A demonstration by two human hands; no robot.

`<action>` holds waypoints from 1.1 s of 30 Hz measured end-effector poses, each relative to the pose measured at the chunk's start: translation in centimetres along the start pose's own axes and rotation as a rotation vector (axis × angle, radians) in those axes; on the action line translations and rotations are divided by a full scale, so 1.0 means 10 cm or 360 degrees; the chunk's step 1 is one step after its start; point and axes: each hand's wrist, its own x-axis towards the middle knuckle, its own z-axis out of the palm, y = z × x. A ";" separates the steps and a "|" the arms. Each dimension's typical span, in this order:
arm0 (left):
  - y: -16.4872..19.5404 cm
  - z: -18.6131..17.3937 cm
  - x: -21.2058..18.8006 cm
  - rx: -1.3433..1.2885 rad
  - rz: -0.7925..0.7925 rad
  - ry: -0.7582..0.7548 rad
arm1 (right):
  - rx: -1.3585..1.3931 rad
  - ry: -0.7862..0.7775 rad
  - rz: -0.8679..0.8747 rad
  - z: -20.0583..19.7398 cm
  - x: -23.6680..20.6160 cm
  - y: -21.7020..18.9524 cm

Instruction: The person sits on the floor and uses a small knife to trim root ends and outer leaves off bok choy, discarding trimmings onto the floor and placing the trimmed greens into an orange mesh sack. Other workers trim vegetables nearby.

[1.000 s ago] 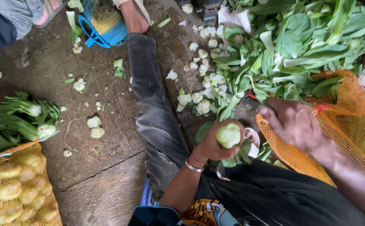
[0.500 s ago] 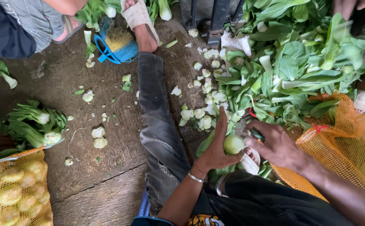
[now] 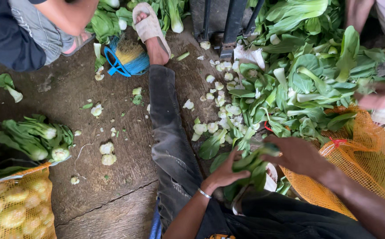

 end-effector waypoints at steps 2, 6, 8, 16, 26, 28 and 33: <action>-0.27 -0.28 -0.04 0.0052 -0.0057 0.0136 | -0.0155 -0.0075 0.0321 0.00 0.10 0.34; -0.61 -0.53 0.06 0.0316 -0.0444 0.0515 | -0.0440 -0.0467 0.0588 0.05 0.34 1.25; -0.62 -0.57 0.16 0.0099 -0.0372 0.0540 | -0.0309 -0.0626 0.0714 0.01 0.45 1.66; -0.56 -0.83 0.22 0.0282 -0.0162 0.0727 | -0.0170 0.0714 0.0760 -1.91 1.23 1.54; -0.61 -0.72 0.39 0.0442 -0.0167 0.0729 | 0.0552 0.1919 -0.0207 -2.17 1.01 1.28; -0.61 -0.71 0.41 0.0451 -0.0202 0.0721 | 0.0678 0.1769 -0.0060 -1.54 0.76 1.49; -0.55 -0.63 0.47 0.0450 -0.0270 0.0575 | 0.1073 0.0882 0.0665 0.21 0.35 1.71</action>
